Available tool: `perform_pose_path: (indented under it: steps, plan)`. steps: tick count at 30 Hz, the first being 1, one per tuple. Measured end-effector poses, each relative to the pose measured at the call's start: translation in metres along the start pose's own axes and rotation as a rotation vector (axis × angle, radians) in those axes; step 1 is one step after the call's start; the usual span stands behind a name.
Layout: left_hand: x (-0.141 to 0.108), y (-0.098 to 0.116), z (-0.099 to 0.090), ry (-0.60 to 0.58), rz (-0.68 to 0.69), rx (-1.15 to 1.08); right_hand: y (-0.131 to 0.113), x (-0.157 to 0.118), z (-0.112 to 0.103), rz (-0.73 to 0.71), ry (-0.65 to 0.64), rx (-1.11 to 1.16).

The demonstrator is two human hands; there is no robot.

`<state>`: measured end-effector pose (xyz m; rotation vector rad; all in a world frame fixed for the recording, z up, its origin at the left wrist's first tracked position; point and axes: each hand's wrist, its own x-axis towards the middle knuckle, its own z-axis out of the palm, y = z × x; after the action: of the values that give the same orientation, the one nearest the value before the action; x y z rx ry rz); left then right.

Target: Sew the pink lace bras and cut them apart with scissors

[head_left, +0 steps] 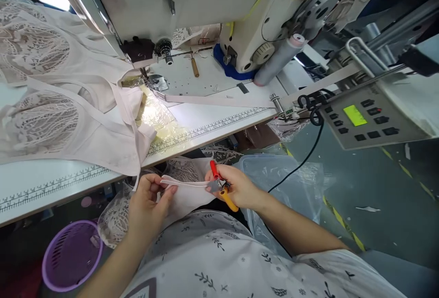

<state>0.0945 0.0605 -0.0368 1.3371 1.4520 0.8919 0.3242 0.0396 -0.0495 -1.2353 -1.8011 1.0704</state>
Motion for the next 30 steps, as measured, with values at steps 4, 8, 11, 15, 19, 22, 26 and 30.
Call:
perform_pose_path:
  steps: [4, 8, 11, 15, 19, 22, 26, 30]
  plan:
    - [0.0, 0.004, 0.001, -0.006, -0.013, -0.061, 0.0, -0.003, 0.003, 0.125, 0.119, 0.082]
    - [-0.003, 0.006, 0.002, 0.001, 0.035, -0.011, -0.001, -0.003, 0.007, 0.181, 0.167, 0.113]
    - [-0.004, 0.008, -0.002, -0.035, 0.064, -0.024, -0.002, -0.001, 0.009, 0.172, 0.169, 0.14]
    - [0.0, 0.011, -0.018, -0.275, 0.226, 0.116, -0.003, 0.001, 0.007, 0.125, 0.128, 0.097]
    - [0.005, 0.026, -0.025, -0.373, 0.668, 0.625, -0.009, 0.005, 0.002, 0.046, 0.013, 0.001]
    - [0.007, 0.041, -0.012, -0.453, 0.924, 0.819, -0.016, 0.008, 0.0, -0.033, -0.055, -0.007]
    - [0.013, 0.049, 0.003, -0.589, 0.773, 0.745, -0.024, 0.009, 0.002, -0.044, -0.05, 0.017]
    - [0.016, 0.04, -0.001, -0.583, 0.418, 0.441, -0.024, 0.008, 0.004, 0.012, 0.019, 0.091]
